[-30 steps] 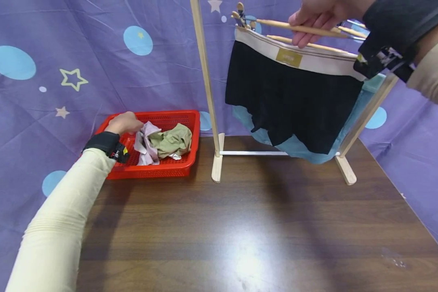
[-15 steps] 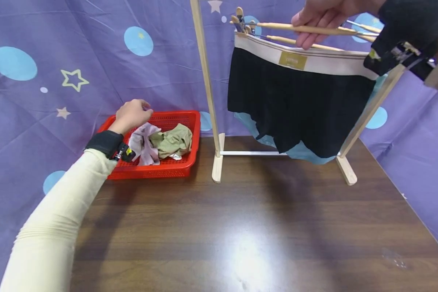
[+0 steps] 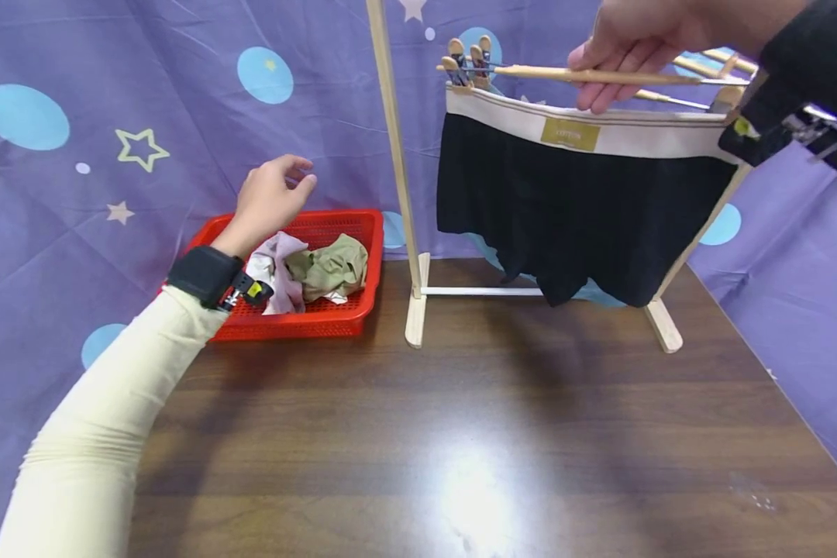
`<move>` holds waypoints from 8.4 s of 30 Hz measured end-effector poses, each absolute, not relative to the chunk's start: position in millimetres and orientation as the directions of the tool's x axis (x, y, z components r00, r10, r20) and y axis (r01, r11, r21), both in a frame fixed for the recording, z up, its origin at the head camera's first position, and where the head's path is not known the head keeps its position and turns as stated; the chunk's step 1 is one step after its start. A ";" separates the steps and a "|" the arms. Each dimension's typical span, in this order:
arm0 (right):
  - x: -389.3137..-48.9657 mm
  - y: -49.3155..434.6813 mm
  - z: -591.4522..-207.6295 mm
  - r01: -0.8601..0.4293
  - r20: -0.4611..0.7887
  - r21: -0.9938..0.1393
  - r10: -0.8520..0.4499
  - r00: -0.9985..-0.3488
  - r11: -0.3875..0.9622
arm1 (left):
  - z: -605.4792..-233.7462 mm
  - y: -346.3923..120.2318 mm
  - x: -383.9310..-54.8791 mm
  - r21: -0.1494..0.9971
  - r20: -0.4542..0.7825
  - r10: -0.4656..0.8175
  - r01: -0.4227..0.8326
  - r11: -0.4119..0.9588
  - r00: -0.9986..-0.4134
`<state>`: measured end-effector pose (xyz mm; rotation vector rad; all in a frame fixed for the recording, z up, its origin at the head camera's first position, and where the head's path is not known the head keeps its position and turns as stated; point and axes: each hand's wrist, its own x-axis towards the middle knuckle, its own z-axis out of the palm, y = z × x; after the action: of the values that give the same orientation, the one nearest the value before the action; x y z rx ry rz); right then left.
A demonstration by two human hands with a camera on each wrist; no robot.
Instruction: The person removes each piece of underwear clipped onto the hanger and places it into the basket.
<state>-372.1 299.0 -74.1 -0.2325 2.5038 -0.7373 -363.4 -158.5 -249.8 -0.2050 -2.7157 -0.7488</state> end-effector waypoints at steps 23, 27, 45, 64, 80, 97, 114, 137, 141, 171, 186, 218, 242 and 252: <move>-330.6 297.8 -107.4 -0.102 -0.164 -0.489 -0.206 -0.965 0.867 | -228.1 -95.0 -312.1 0.642 0.572 0.250 0.616 0.455 -0.781; -319.9 295.3 -118.3 -0.143 -0.070 -0.421 -0.190 -0.979 0.896 | -229.0 -87.2 -302.4 0.650 0.597 0.259 0.647 0.398 -0.759; -257.7 253.2 -154.1 -0.244 0.042 -0.475 -0.255 -0.966 0.845 | -246.4 -65.1 -271.5 0.670 0.652 0.300 0.715 0.202 -0.696; -241.1 241.2 -178.1 -0.302 0.116 -0.551 -0.287 -0.951 0.778 | -259.1 -60.6 -267.8 0.639 0.719 0.273 0.762 0.103 -0.640; -239.5 227.2 -209.9 -0.292 0.131 -0.608 -0.269 -0.954 0.738 | -291.7 -64.1 -274.7 0.694 0.665 0.277 0.711 0.113 -0.693; -268.2 220.0 -233.9 -0.265 0.082 -0.648 -0.280 -0.956 0.714 | -299.6 -76.7 -310.9 0.743 0.540 0.399 0.642 0.188 -0.741; -291.9 208.4 -254.4 -0.288 0.150 -0.694 -0.258 -0.954 0.660 | -315.3 -85.0 -327.8 0.798 0.480 0.374 0.572 0.190 -0.793; -307.8 208.2 -281.0 -0.359 0.275 -0.697 -0.232 -0.933 0.621 | -317.9 -73.3 -340.4 0.805 0.442 0.295 0.519 0.286 -0.847; -309.8 208.6 -288.1 -0.358 0.278 -0.709 -0.226 -0.934 0.607 | -318.4 -72.7 -342.2 0.806 0.414 0.307 0.502 0.313 -0.857; -314.4 211.4 -295.7 -0.360 0.287 -0.740 -0.216 -0.933 0.569 | -317.8 -65.6 -341.3 0.770 0.476 0.235 0.531 0.353 -0.847; -315.5 204.6 -294.8 -0.352 0.268 -0.738 -0.229 -0.936 0.575 | -317.5 -73.9 -339.4 0.709 0.574 0.184 0.597 0.376 -0.798; -314.3 205.2 -303.7 -0.334 0.250 -0.743 -0.224 -0.942 0.580 | -323.7 -65.7 -336.5 0.647 0.628 0.123 0.603 0.466 -0.769; -313.3 203.0 -303.8 -0.354 0.276 -0.725 -0.222 -0.935 0.590 | -327.6 -63.4 -336.4 0.604 0.676 0.096 0.624 0.495 -0.730; -310.1 201.9 -302.6 -0.364 0.296 -0.705 -0.214 -0.931 0.609 | -326.1 -63.1 -334.3 0.571 0.704 0.104 0.647 0.506 -0.703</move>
<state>-310.1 201.9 -302.6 -0.5404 2.9783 -1.3738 -334.3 -63.1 -326.1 -0.6117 -2.1437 -1.1631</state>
